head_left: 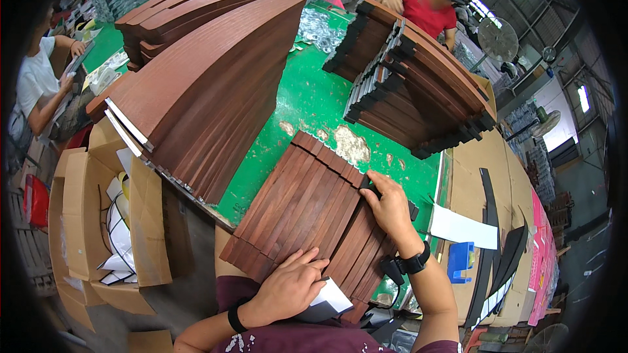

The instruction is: The person assembles curved wooden panels by attaching black plastic connectors to their edges. They pick up a panel, align the connector, and press it into place, repeating this process for multiple panels. The person works at a green table in a workshop with other workers visible in the background.

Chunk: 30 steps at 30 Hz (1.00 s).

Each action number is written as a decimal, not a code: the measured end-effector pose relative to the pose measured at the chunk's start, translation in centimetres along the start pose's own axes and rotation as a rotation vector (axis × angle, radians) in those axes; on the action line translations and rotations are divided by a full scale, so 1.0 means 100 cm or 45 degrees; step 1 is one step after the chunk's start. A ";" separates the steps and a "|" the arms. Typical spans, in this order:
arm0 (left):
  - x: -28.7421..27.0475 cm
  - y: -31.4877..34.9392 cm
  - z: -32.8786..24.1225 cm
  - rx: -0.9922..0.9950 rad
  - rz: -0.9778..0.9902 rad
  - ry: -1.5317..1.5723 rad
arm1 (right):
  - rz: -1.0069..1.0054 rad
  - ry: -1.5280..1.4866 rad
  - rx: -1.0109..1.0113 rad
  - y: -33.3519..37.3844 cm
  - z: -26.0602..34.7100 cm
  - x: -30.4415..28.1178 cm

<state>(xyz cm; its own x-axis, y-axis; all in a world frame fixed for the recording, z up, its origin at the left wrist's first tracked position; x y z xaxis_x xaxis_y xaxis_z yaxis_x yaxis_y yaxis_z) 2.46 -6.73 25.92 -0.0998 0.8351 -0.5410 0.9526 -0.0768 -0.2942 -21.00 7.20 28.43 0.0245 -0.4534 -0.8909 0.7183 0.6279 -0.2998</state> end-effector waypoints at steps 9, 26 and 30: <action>-0.001 0.000 -0.001 0.017 -0.010 -0.027 | 0.024 0.062 0.034 -0.003 0.004 -0.001; -0.003 0.007 0.003 0.027 -0.079 0.126 | 0.017 0.110 -0.005 -0.005 0.019 -0.011; -0.005 0.019 0.008 -0.218 -0.403 0.950 | 0.070 0.477 -0.053 0.016 -0.001 0.000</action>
<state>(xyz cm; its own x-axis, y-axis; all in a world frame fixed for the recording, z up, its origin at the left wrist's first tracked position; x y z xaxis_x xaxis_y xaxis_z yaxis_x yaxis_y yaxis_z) 4.07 -7.75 25.04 -0.2114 0.9500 0.2299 0.9480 0.2565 -0.1884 -19.94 8.28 27.88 -0.1990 -0.1603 -0.9668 0.6939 0.6736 -0.2545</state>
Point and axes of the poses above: each hand's wrist, its own y-axis away from the middle knuckle, its own x-axis out of the palm, z = x × y, the point moved 5 cm from there along -y, towards the middle knuckle, and after that the axes turned 2 degrees about -x, right-handed, at the moved point
